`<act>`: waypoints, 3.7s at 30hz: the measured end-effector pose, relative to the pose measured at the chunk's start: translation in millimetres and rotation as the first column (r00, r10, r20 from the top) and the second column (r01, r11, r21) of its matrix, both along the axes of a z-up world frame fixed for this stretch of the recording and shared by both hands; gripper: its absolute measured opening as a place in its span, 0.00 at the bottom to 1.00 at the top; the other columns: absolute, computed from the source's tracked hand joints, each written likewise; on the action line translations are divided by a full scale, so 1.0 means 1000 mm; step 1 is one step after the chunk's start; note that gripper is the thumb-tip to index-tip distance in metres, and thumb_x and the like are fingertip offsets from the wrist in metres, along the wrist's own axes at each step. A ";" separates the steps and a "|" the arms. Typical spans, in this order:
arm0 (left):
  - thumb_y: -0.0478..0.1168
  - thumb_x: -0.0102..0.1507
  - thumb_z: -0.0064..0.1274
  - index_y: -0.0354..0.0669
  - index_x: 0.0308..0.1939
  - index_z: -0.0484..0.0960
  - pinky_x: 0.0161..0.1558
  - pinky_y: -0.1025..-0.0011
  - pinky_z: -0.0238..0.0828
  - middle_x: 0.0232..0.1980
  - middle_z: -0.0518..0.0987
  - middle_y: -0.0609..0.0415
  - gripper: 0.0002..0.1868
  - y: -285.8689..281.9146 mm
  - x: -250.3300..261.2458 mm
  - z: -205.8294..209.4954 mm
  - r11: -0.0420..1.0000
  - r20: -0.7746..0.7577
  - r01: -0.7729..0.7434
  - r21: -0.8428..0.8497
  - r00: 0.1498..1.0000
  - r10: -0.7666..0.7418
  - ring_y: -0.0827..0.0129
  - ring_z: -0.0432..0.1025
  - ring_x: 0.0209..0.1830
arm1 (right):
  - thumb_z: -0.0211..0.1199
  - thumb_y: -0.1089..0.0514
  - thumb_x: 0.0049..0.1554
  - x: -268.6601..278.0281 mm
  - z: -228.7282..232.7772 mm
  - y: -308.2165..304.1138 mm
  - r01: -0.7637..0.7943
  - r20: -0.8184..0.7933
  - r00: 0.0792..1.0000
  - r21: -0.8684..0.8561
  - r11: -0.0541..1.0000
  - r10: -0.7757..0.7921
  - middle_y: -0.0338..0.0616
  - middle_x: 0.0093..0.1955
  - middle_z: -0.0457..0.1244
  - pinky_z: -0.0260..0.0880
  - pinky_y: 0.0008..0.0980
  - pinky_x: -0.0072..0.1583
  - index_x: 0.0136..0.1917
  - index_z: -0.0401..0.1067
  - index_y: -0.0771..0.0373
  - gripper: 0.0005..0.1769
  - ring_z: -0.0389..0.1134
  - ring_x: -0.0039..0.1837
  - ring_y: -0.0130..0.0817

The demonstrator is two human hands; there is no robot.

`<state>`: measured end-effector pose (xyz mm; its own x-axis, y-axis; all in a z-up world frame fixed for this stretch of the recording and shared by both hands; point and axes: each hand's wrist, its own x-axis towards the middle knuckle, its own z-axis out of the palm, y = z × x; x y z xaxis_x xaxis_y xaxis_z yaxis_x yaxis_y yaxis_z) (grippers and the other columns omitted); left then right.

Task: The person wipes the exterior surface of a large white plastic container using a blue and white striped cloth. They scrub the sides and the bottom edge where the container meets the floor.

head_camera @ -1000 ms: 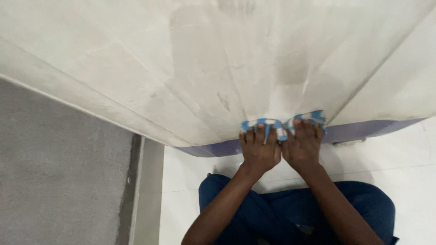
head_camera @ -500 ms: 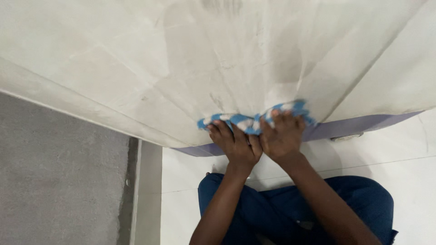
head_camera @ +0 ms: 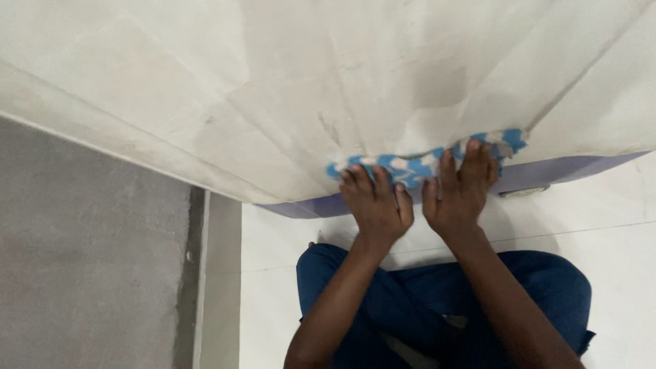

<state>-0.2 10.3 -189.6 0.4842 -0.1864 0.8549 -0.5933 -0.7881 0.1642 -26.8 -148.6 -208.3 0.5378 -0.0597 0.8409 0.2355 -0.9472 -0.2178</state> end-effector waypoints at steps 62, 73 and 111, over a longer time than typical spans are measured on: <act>0.49 0.56 0.62 0.27 0.70 0.69 0.74 0.42 0.39 0.72 0.61 0.24 0.43 0.002 -0.051 -0.096 0.975 -0.655 0.223 0.004 0.737 -0.166 0.29 0.52 0.75 | 0.64 0.68 0.59 -0.005 -0.065 0.078 -0.008 -0.020 1.000 0.452 0.892 0.018 0.56 0.55 0.58 0.67 0.43 0.56 0.48 0.71 0.69 0.04 0.63 0.57 0.47; 0.38 0.64 0.50 0.30 0.70 0.70 0.76 0.40 0.50 0.73 0.65 0.27 0.30 -0.002 -0.026 -0.110 0.997 -0.232 0.073 0.015 0.970 -0.068 0.32 0.60 0.73 | 0.67 0.67 0.58 -0.018 -0.027 0.042 0.003 -0.045 0.999 0.482 0.876 0.021 0.56 0.54 0.58 0.67 0.43 0.56 0.50 0.73 0.67 0.07 0.64 0.56 0.48; 0.41 0.62 0.49 0.26 0.68 0.69 0.74 0.36 0.42 0.72 0.63 0.25 0.33 0.010 -0.034 -0.094 0.990 -0.528 0.063 0.124 0.849 0.012 0.35 0.57 0.74 | 0.69 0.73 0.59 -0.017 -0.038 0.020 0.029 -0.014 1.000 0.383 0.923 -0.025 0.56 0.56 0.60 0.67 0.38 0.54 0.51 0.74 0.70 0.08 0.64 0.55 0.47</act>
